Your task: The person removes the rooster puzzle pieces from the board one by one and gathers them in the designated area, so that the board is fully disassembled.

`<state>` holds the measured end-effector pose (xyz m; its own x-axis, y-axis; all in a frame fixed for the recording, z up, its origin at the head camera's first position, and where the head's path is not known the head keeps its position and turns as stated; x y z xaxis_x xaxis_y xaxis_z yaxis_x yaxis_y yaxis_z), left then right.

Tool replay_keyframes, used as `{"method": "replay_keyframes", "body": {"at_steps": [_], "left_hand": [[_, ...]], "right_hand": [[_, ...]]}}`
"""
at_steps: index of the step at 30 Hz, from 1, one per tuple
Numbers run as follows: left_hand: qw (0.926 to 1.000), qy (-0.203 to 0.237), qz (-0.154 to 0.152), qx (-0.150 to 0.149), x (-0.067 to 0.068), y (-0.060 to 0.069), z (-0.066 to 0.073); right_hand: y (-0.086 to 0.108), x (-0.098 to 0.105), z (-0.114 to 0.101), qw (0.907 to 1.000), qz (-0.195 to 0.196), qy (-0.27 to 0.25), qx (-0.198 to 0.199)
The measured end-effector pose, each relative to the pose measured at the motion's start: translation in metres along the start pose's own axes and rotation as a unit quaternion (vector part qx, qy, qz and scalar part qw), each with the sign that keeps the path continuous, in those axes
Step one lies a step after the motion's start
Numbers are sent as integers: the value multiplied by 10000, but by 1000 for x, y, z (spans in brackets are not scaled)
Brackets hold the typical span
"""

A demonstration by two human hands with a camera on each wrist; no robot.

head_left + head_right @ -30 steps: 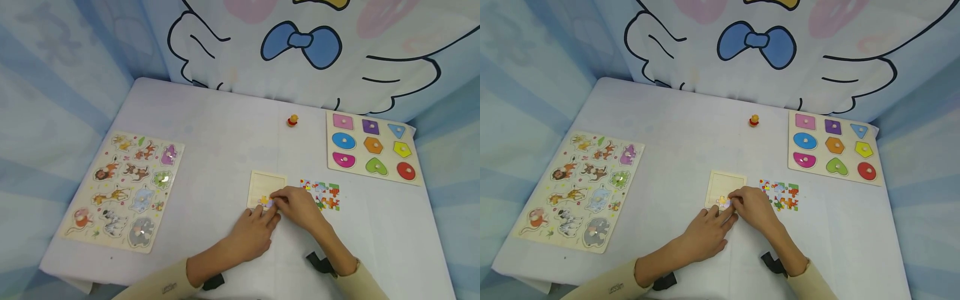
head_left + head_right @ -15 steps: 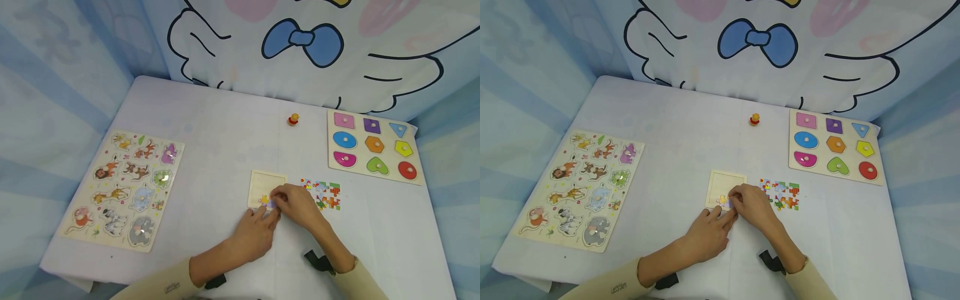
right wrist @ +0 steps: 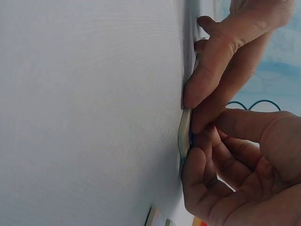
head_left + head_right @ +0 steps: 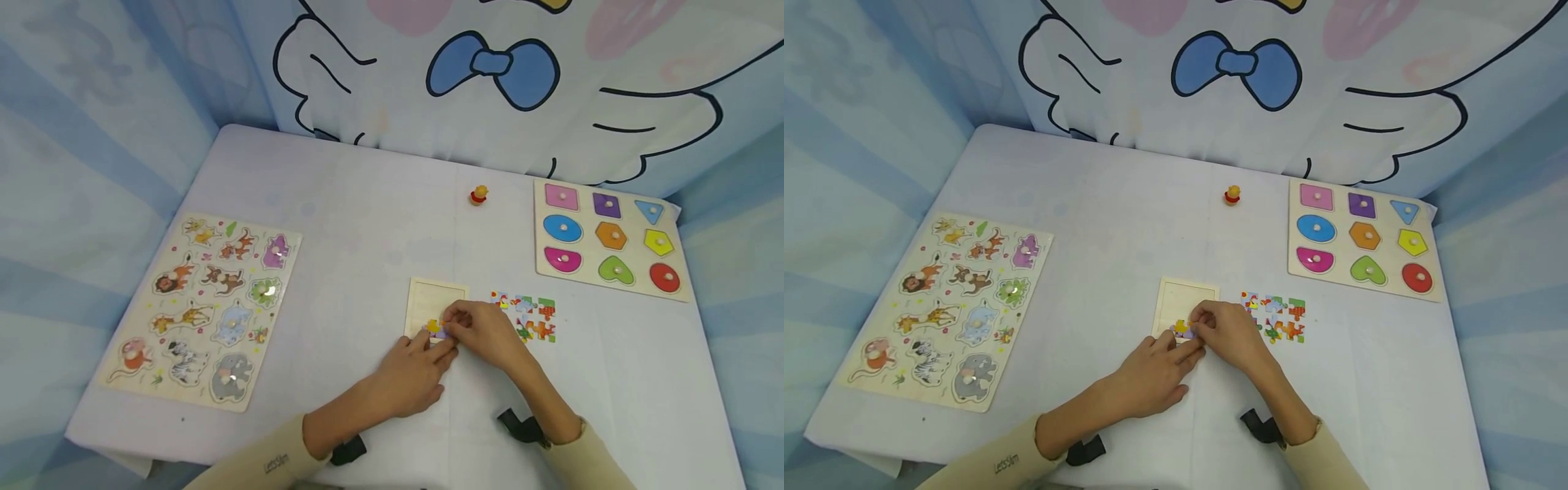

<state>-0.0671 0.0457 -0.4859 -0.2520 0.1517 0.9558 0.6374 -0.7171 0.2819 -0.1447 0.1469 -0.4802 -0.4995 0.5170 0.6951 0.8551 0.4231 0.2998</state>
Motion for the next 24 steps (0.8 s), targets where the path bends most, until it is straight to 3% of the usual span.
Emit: {"method": "replay_keyframes", "body": {"at_steps": [7, 16, 24], "left_hand": [[9999, 92, -56, 14, -2, -1, 0], [9999, 24, 95, -22, 2, 0, 0], [9998, 112, 147, -78, 3, 0, -2]], "right_hand": [[1, -1, 0, 9995, 59, -298, 45], [1, -3, 0, 9988, 0, -475, 88], [3, -4, 5, 9978, 226, -623, 30]]}}
Point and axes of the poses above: each hand's wrist, its own y-axis away from the middle knuckle, its own x-axis out of the back of the hand, z = x × y, the point moved 7 cm from there along -y, towards the middle knuckle, and after that the axes turned 6 degrees about -z, right-handed, at the moved point
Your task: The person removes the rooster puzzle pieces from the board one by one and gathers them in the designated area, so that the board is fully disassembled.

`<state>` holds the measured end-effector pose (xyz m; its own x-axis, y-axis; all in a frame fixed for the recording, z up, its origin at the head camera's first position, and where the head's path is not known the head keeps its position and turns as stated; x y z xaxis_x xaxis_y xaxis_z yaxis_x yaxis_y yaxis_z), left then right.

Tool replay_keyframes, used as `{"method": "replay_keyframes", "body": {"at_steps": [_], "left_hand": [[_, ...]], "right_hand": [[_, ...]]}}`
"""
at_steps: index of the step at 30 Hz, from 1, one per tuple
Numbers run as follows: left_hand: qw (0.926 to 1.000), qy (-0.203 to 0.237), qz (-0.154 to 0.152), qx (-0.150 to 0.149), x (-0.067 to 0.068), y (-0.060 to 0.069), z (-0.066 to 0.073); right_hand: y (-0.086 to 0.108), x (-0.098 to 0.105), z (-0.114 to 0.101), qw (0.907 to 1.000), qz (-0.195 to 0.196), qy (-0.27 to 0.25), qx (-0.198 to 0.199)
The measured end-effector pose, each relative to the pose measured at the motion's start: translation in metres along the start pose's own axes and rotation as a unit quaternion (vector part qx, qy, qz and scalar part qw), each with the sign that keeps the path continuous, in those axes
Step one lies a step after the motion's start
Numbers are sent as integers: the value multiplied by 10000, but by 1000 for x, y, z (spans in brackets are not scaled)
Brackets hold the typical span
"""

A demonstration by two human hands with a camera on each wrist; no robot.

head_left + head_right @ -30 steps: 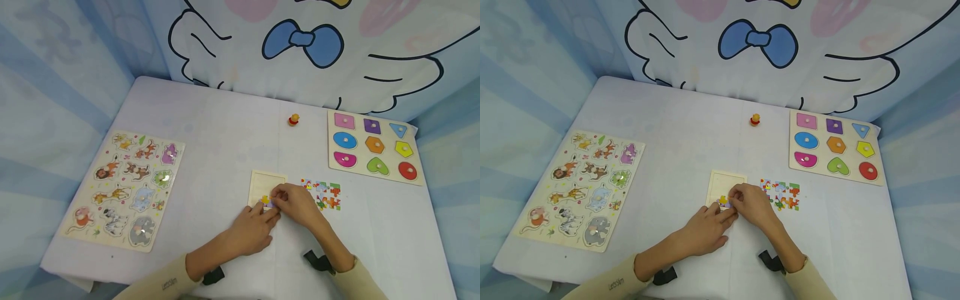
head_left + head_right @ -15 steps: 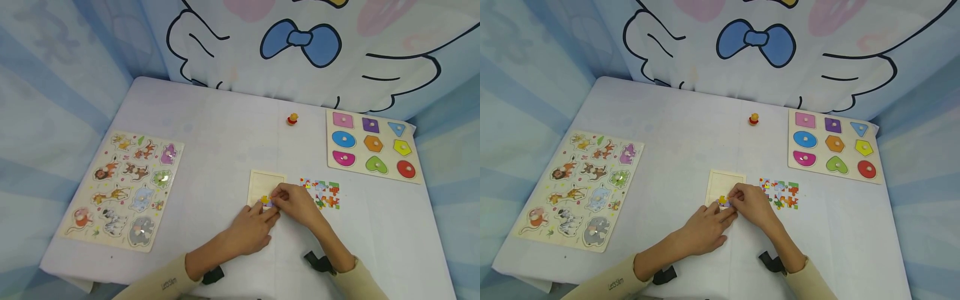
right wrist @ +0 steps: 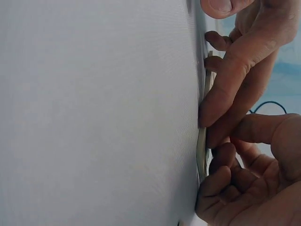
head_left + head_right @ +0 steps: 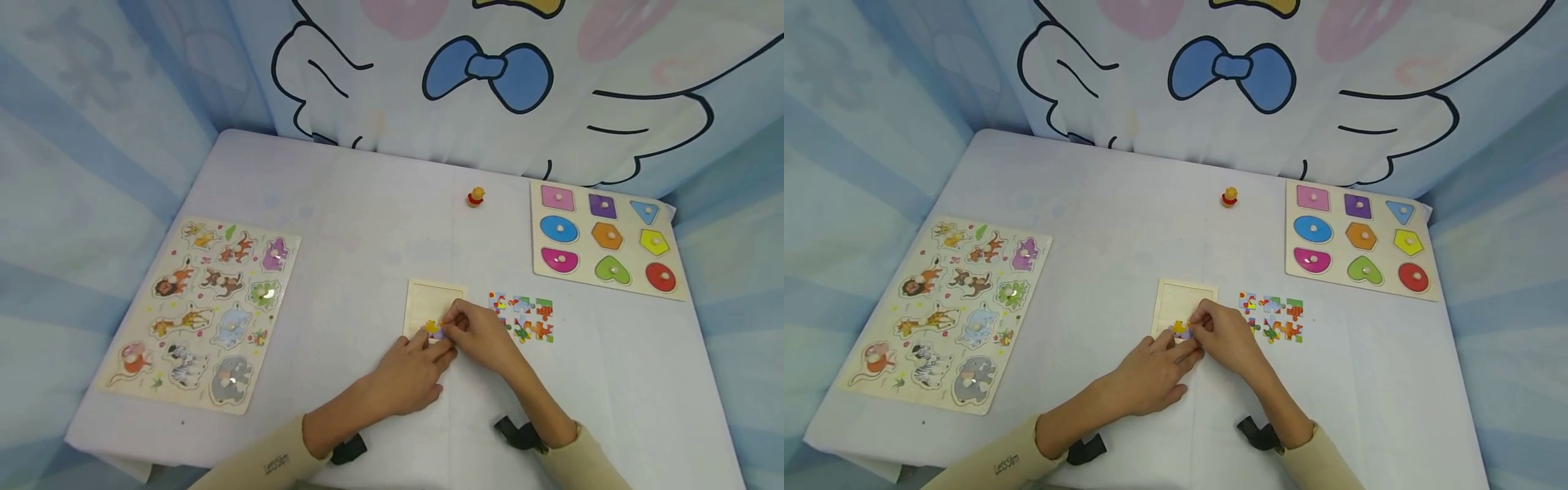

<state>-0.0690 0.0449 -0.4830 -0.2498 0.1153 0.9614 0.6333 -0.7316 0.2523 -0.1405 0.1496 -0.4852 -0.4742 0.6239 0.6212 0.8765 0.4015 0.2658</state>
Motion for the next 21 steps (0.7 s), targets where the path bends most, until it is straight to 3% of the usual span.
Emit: {"method": "replay_keyframes", "body": {"at_steps": [6, 13, 16, 21], "left_hand": [[9996, 185, 217, -87, 2, -1, -3], [9969, 629, 341, -326, 3, -8, -8], [9944, 832, 539, -359, 6, -10, -11], [9883, 1299, 742, -308, 8, -15, -18]], "right_hand": [[8, 19, 9, 9982, 499, -308, -96], [46, 62, 37, 9945, 899, -398, -352], [65, 76, 53, 9937, 893, -345, -585], [90, 85, 81, 9910, 522, -386, -1170]]}}
Point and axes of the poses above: each hand's wrist, its own y-axis away from the middle knuckle, its own x-axis out of the back of the hand, z = x × y, the point moved 7 cm from there along -y, towards the middle knuckle, and after that the axes turned 6 degrees about -z, right-handed, at the moved point
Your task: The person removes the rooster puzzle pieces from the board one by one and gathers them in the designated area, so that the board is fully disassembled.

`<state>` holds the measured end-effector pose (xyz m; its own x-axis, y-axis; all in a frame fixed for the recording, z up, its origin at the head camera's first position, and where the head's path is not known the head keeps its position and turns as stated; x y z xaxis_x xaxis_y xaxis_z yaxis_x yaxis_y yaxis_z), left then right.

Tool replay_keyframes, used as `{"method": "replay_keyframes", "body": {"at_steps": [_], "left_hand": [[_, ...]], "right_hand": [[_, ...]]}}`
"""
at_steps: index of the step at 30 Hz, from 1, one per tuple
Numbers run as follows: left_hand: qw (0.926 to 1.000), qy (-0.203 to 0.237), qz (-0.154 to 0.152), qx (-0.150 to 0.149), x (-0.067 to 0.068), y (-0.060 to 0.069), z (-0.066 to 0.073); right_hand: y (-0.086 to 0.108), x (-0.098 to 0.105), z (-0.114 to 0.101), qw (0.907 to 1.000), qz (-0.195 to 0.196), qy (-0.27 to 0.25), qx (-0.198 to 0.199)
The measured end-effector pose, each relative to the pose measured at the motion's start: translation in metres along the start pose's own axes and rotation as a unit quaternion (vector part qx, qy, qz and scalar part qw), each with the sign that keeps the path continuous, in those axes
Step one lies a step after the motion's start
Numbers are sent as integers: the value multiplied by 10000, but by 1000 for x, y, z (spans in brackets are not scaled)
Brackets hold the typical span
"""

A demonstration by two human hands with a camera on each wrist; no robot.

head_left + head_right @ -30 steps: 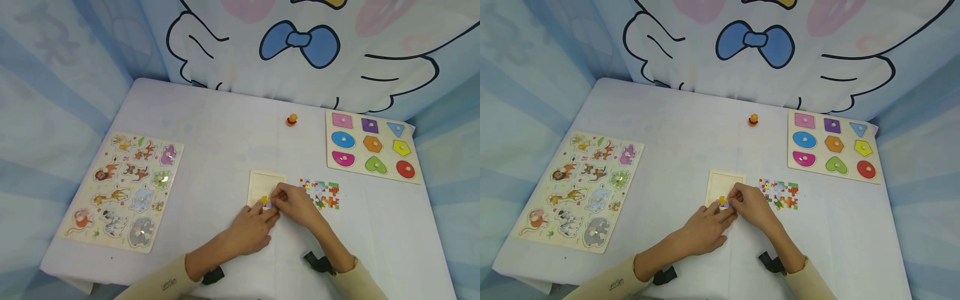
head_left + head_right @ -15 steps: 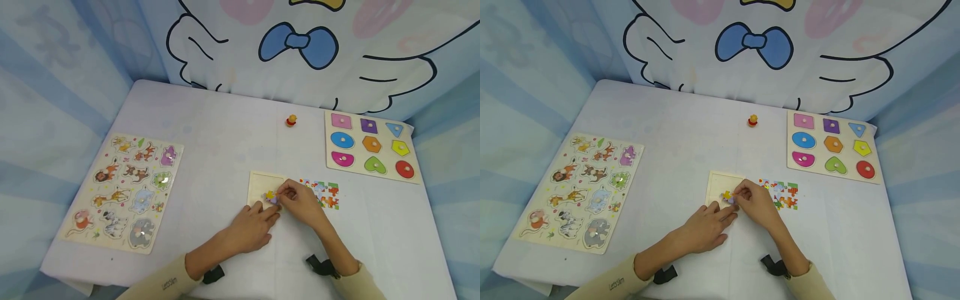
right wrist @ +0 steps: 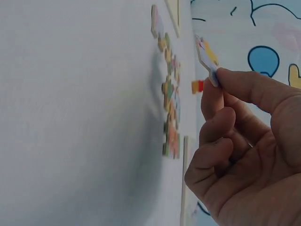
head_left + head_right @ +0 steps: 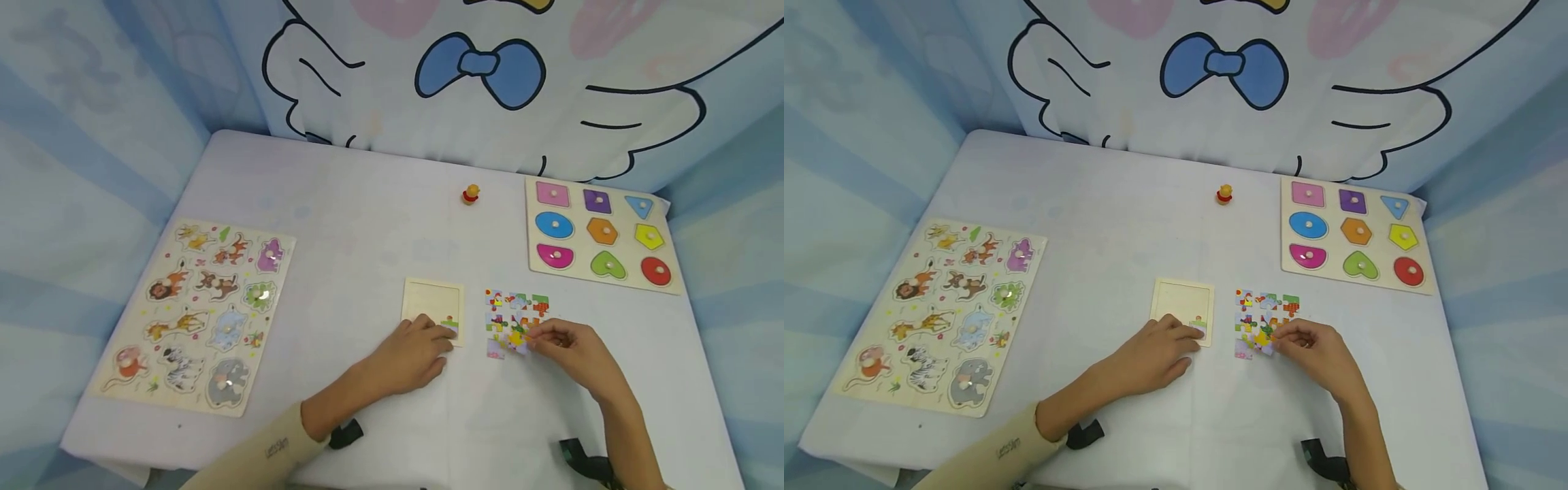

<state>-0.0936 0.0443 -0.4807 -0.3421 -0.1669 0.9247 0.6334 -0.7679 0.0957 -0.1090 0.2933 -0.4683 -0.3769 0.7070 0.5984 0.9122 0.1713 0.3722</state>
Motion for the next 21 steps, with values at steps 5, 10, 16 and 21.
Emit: {"method": "replay_keyframes", "body": {"at_steps": [5, 10, 16, 21], "left_hand": [[9993, 350, -4, 86, 3, -2, -6], [9992, 404, -34, 71, 4, -4, -7], [9995, 260, -139, 113, 3, -4, -6], [9998, 74, -180, 106, 1, -3, -6]], "right_hand": [[3, 0, 21, 9987, -322, 100, -388], [2, -6, 31, 9976, -337, 157, -585], [0, -9, 28, 9970, -31, 546, -540], [0, -10, 27, 9965, 41, 700, -457]]}}
Point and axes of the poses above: each hand's wrist, its own y-axis away from the middle knuckle, its own x-axis out of the back of the hand, z = x × y, the point moved 7 cm from there along -y, towards the middle knuckle, and after that the axes turned 6 degrees about -z, right-handed, at the moved point
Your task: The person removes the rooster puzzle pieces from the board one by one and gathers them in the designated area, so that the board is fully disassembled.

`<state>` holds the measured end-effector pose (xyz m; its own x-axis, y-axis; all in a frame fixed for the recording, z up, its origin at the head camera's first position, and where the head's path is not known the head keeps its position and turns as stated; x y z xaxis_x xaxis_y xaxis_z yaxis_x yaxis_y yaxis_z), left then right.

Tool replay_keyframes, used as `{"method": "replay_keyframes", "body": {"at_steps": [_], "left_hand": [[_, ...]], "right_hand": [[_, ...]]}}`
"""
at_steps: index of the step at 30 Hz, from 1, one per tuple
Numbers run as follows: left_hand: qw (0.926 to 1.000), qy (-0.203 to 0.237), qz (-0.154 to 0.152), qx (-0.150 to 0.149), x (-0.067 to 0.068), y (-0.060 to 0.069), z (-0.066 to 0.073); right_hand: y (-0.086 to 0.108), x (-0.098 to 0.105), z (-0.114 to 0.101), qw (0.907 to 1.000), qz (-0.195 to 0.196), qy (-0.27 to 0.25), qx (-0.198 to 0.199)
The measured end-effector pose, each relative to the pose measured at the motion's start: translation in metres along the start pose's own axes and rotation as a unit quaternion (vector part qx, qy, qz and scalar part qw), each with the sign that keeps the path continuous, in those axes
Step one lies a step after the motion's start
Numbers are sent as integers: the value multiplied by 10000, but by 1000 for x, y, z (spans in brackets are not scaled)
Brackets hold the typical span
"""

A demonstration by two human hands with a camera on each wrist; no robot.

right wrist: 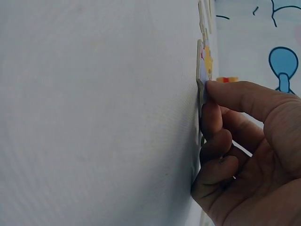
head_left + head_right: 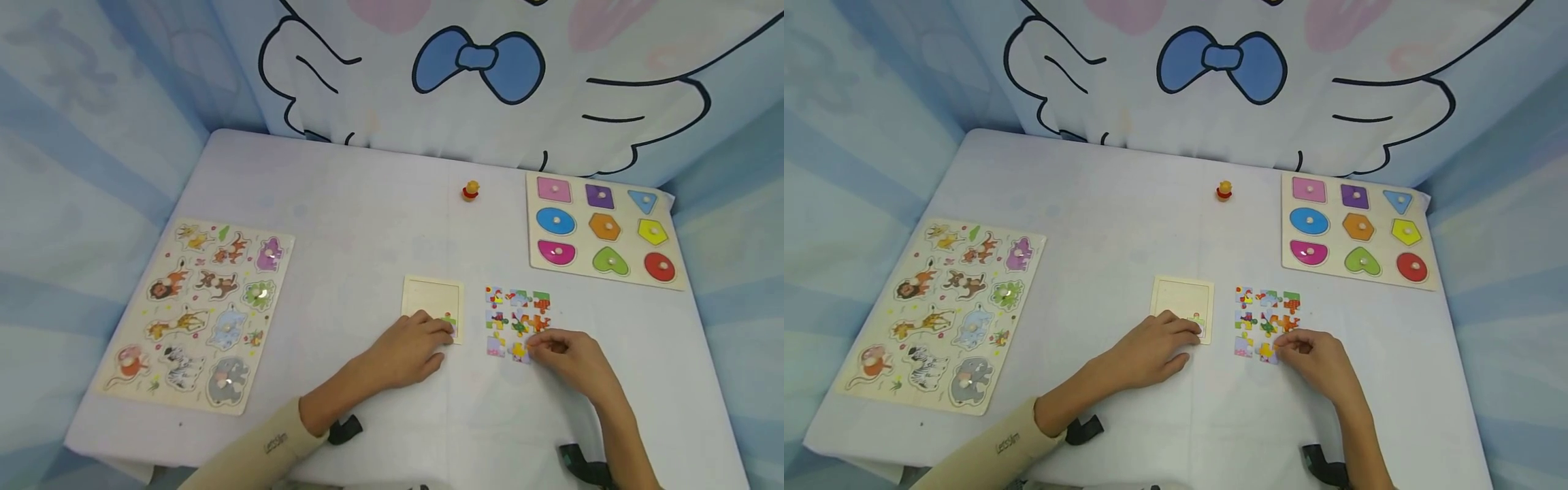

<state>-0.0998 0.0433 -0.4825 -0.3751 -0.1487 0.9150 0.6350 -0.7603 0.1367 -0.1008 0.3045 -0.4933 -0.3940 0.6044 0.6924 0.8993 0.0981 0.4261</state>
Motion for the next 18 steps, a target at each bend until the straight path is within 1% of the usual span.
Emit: {"method": "replay_keyframes", "body": {"at_steps": [4, 9, 18], "left_hand": [[9999, -136, 49, -78, 1, 3, 2], [9998, -154, 32, -135, 1, 7, 3], [9993, -295, 99, -192, -1, 9, 2]], "right_hand": [[1, 0, 0, 10000, 75, 47, 18], [2, 1, 0, 9997, 189, 175, 6], [2, -1, 0, 9993, 331, 188, -22]]}}
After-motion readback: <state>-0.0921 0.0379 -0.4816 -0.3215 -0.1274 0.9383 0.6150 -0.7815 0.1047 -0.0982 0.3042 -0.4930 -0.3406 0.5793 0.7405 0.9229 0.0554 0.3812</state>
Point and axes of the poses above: each hand's wrist, its own y-axis away from the middle knuckle, its own x-axis out of the back of the hand, z = x × y, the point moved 7 cm from there along -y, towards the middle knuckle, and after that the axes turned 6 degrees about -z, right-handed, at the moved point
